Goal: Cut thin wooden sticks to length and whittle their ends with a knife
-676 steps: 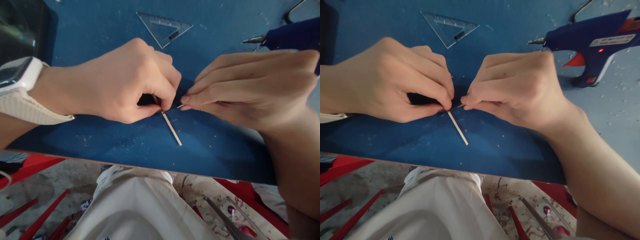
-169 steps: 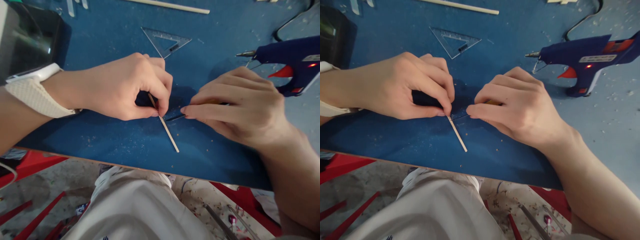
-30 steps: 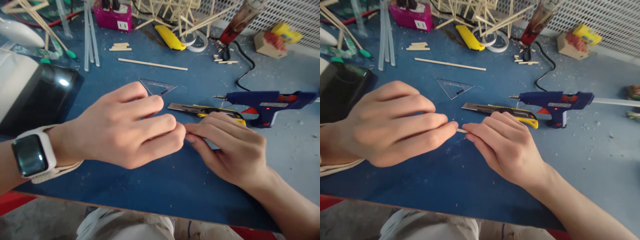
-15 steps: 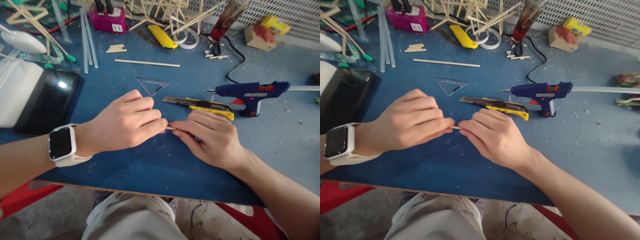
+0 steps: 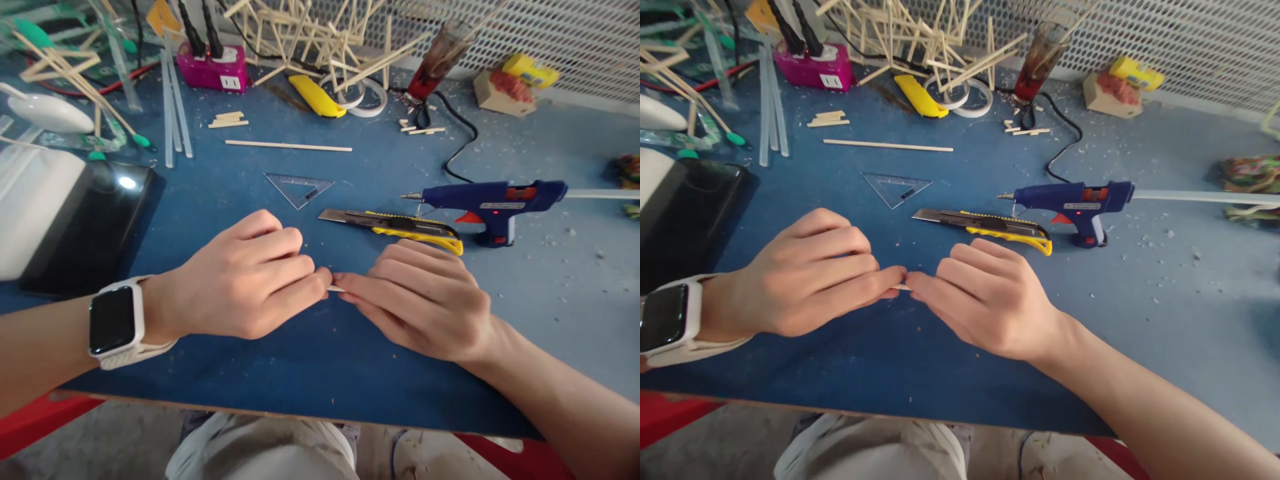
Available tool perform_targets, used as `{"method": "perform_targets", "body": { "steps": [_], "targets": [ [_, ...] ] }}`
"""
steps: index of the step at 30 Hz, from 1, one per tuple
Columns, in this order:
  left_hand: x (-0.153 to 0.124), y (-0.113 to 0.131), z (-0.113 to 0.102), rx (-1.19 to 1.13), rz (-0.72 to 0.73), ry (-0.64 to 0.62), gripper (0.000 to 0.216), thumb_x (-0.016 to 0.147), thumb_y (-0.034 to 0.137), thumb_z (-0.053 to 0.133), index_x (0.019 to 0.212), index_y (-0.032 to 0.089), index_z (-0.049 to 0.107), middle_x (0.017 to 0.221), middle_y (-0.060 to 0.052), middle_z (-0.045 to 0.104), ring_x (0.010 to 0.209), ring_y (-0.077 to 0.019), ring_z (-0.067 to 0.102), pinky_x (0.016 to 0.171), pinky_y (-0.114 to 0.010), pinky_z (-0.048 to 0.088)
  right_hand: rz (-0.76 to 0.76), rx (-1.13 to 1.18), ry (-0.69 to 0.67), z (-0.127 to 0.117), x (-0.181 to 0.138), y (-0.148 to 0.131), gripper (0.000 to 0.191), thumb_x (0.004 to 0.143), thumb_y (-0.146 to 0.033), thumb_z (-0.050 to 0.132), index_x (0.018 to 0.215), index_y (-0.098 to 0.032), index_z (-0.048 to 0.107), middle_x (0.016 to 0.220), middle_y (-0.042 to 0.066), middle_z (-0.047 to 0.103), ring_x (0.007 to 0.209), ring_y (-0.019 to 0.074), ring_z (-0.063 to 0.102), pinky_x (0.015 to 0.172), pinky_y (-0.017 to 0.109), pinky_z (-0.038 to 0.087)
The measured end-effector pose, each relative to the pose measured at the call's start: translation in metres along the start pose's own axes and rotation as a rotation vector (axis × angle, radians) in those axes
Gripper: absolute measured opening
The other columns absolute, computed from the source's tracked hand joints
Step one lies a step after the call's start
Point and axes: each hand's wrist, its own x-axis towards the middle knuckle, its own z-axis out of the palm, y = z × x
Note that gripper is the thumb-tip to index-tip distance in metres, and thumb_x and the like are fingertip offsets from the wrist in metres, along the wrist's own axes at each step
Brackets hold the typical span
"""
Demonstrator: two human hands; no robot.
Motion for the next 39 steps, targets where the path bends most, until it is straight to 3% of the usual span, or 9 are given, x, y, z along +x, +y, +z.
{"method": "perform_targets", "body": {
  "steps": [4, 7, 14, 22, 29, 33, 39],
  "targets": [
    [0.0002, 0.0014, 0.0006, 0.041, 0.013, -0.008, 0.02, 0.128, 0.016, 0.071, 0.119, 0.019, 0.088, 0.086, 0.002, 0.077, 0.088, -0.0175, 0.071, 0.083, -0.04, 0.053, 0.026, 0.007, -0.055, 0.0012, -0.0017, 0.0006, 0.006, 0.128, -0.025, 0.077, 0.126, -0.021, 0.081, 0.094, 0.002, 0.082, 0.08, 0.0182, 0.066, 0.074, 0.039, 0.057],
    [0.0013, 0.0016, 0.0009, 0.036, 0.031, -0.004, 0.02, 0.128, 0.013, 0.071, 0.12, 0.019, 0.088, 0.085, 0.004, 0.075, 0.088, -0.0163, 0.072, 0.083, -0.039, 0.052, 0.022, 0.031, -0.074, 0.0028, -0.0015, 0.0006, 0.008, 0.128, -0.02, 0.074, 0.125, -0.022, 0.082, 0.092, 0.002, 0.078, 0.08, 0.0183, 0.065, 0.074, 0.037, 0.056],
    [-0.0029, 0.002, 0.0036, -0.231, -0.087, -0.051, 0.032, 0.137, 0.022, 0.052, 0.126, 0.023, 0.082, 0.087, 0.004, 0.077, 0.087, -0.0146, 0.073, 0.089, -0.035, 0.051, 0.03, 0.139, -0.038, 0.0055, 0.0007, -0.0006, 0.014, 0.131, -0.018, 0.066, 0.128, -0.022, 0.079, 0.087, -0.001, 0.073, 0.075, 0.0163, 0.064, 0.073, 0.033, 0.057],
    [-0.0049, 0.0059, 0.0036, -0.506, -0.217, -0.036, 0.034, 0.138, 0.028, 0.055, 0.129, 0.021, 0.087, 0.099, 0.002, 0.09, 0.085, -0.0149, 0.074, 0.092, -0.035, 0.052, 0.158, 0.387, -0.048, 0.0056, -0.0027, -0.0022, 0.018, 0.133, -0.022, 0.069, 0.141, -0.023, 0.084, 0.105, 0.003, 0.091, 0.085, 0.0122, 0.083, 0.076, 0.026, 0.064],
    [-0.0064, 0.0002, 0.0024, -0.699, -0.346, -0.124, 0.042, 0.14, 0.042, 0.052, 0.131, 0.028, 0.092, 0.098, 0.003, 0.092, 0.085, -0.0129, 0.079, 0.1, -0.032, 0.057, 0.251, 0.497, -0.057, 0.0086, 0.0001, -0.0029, 0.03, 0.136, -0.035, 0.065, 0.133, -0.021, 0.091, 0.103, 0.003, 0.093, 0.085, 0.0117, 0.086, 0.079, 0.023, 0.066],
    [-0.0058, -0.0007, 0.0007, -0.73, -0.367, -0.122, 0.04, 0.139, 0.043, 0.056, 0.132, 0.029, 0.092, 0.089, 0.004, 0.087, 0.079, -0.0115, 0.075, 0.093, -0.028, 0.057, 0.264, 0.492, -0.048, 0.0088, 0.0016, -0.0024, 0.033, 0.136, -0.041, 0.066, 0.127, -0.023, 0.093, 0.098, 0.0, 0.092, 0.08, 0.01, 0.084, 0.075, 0.021, 0.063],
    [-0.0059, 0.0064, 0.0069, -0.52, -0.377, -0.11, 0.043, 0.14, 0.043, 0.05, 0.127, 0.031, 0.089, 0.107, 0.004, 0.096, 0.083, -0.0126, 0.082, 0.089, -0.033, 0.059, 0.305, 0.381, -0.004, 0.0096, 0.0002, -0.0087, 0.02, 0.13, -0.025, 0.075, 0.129, -0.024, 0.094, 0.103, -0.001, 0.095, 0.085, 0.0128, 0.089, 0.08, 0.023, 0.07]
  ]
}}
